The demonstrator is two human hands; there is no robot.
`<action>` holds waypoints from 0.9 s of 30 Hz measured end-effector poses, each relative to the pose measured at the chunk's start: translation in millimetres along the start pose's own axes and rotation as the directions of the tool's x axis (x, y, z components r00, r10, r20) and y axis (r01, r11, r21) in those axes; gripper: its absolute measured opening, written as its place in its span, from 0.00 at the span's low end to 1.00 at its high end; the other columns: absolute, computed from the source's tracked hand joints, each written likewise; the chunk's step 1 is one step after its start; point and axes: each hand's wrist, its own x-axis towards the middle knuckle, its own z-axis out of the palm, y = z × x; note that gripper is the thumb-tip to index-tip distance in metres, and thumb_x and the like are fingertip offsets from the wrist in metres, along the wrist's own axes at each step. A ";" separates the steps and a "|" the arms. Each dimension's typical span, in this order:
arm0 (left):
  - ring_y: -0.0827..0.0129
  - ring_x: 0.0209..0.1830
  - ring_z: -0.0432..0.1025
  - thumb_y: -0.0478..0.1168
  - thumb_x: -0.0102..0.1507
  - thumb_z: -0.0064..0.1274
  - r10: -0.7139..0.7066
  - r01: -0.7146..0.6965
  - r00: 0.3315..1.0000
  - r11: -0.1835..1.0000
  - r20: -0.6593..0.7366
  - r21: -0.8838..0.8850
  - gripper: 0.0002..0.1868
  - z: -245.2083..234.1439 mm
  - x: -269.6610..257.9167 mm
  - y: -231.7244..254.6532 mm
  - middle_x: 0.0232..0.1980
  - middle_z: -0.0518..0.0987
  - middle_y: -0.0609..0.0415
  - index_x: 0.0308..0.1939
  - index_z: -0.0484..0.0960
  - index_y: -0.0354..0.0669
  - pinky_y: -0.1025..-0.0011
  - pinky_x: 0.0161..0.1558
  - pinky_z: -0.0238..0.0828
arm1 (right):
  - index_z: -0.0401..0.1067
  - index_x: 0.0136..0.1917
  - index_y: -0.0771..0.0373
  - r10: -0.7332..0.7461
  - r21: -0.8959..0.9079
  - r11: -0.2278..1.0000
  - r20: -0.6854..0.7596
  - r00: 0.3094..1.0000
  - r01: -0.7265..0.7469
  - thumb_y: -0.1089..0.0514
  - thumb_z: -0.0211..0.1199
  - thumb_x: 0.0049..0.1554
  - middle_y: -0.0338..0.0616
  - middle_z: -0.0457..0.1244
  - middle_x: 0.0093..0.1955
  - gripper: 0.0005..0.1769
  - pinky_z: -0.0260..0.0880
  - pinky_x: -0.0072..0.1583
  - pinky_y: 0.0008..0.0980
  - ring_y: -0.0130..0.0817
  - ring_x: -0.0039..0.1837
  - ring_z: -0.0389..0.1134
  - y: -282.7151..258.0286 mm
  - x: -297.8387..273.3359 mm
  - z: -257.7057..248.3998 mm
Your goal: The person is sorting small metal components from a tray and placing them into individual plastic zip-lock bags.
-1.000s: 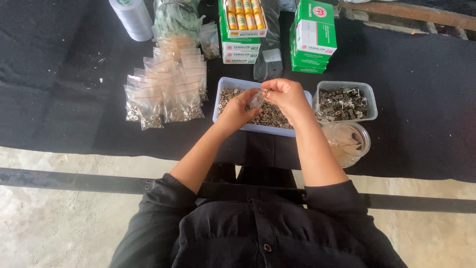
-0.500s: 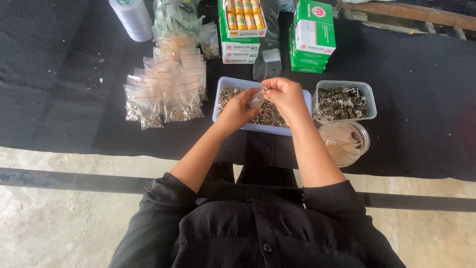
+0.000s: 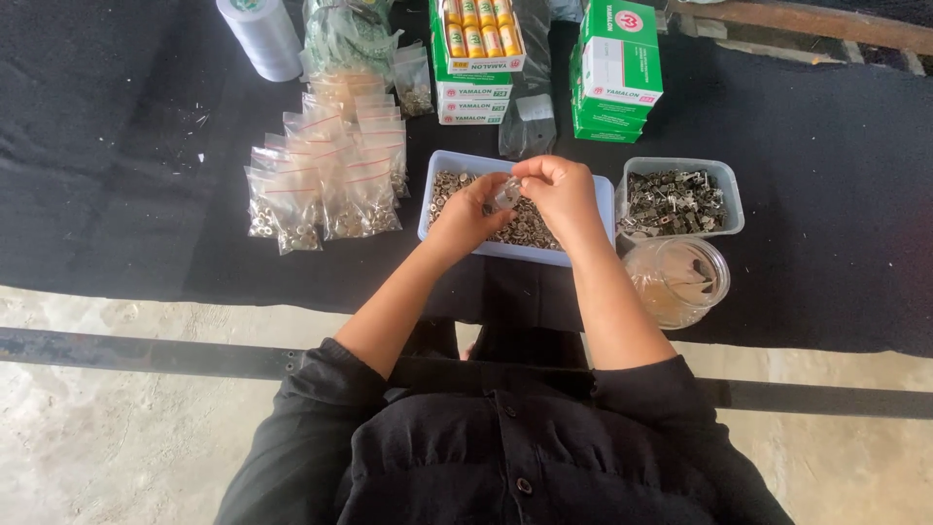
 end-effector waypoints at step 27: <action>0.42 0.63 0.73 0.55 0.72 0.47 -0.053 0.195 0.981 0.314 0.188 -0.929 0.37 0.8 -18.3 40.6 0.69 0.73 0.34 0.81 0.53 0.51 0.44 0.58 0.75 | 0.75 0.63 0.61 -0.092 0.279 0.959 0.130 0.987 0.053 0.45 0.55 0.69 0.45 0.67 0.42 0.21 0.70 0.55 0.35 0.33 0.49 0.67 33.1 -23.3 -6.2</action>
